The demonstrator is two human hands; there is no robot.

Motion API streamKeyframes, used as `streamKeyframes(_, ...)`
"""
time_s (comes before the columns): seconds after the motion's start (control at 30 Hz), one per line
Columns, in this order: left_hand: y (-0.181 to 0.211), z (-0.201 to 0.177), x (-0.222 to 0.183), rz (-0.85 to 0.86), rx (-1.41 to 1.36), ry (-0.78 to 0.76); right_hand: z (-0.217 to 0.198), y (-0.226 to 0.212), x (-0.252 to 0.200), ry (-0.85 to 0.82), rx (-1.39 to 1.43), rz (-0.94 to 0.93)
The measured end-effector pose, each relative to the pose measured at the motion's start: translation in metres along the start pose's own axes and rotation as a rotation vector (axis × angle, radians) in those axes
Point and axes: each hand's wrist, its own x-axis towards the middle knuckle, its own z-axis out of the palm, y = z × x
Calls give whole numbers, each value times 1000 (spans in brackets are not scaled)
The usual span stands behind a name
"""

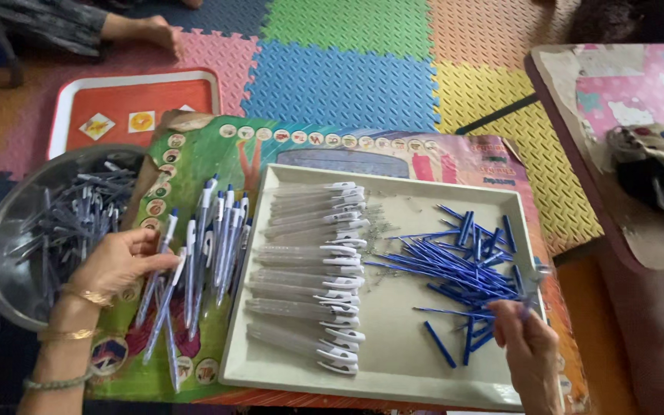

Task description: The person assembles ballpoint pens by inserting blue ink refills into white plastic pen bodies and securing the components together by hand.

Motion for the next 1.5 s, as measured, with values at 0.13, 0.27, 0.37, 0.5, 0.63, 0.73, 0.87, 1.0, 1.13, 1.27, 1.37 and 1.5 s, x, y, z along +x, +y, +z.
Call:
streamKeyframes(0.13,56,20,-58,111,-172,35,0,3,2,138,-65,40)
streamKeyframes(0.27,102,82,-75,148,-426,-77,21,-40,11,62,539,-49)
streamKeyframes(0.37,123,142,-65,100,-486,-268,46,-81,13,-90,472,-29)
streamKeyframes(0.5,144,203,-65,-48,-778,-751,77,-120,19,-394,551,-152)
streamKeyframes(0.63,161,230,-79,-21,-576,-717,87,-145,18,-351,620,-90)
streamKeyframes(0.73,164,241,-77,-24,-529,-697,94,-147,21,-231,640,-101)
streamKeyframes(0.87,154,258,-74,12,-524,-683,112,-148,24,-123,576,-167)
streamKeyframes(1.0,152,265,-76,42,-530,-680,128,-159,22,-52,634,-244)
streamKeyframes(1.13,150,268,-73,63,-523,-681,132,-155,24,-63,615,-286)
streamKeyframes(1.27,137,278,-63,121,-532,-663,135,-148,27,-57,604,-327)
streamKeyframes(1.37,137,279,-67,136,-517,-640,136,-136,32,-56,593,-358)
streamKeyframes(1.5,139,279,-71,128,-501,-602,138,-106,38,-46,446,-536)
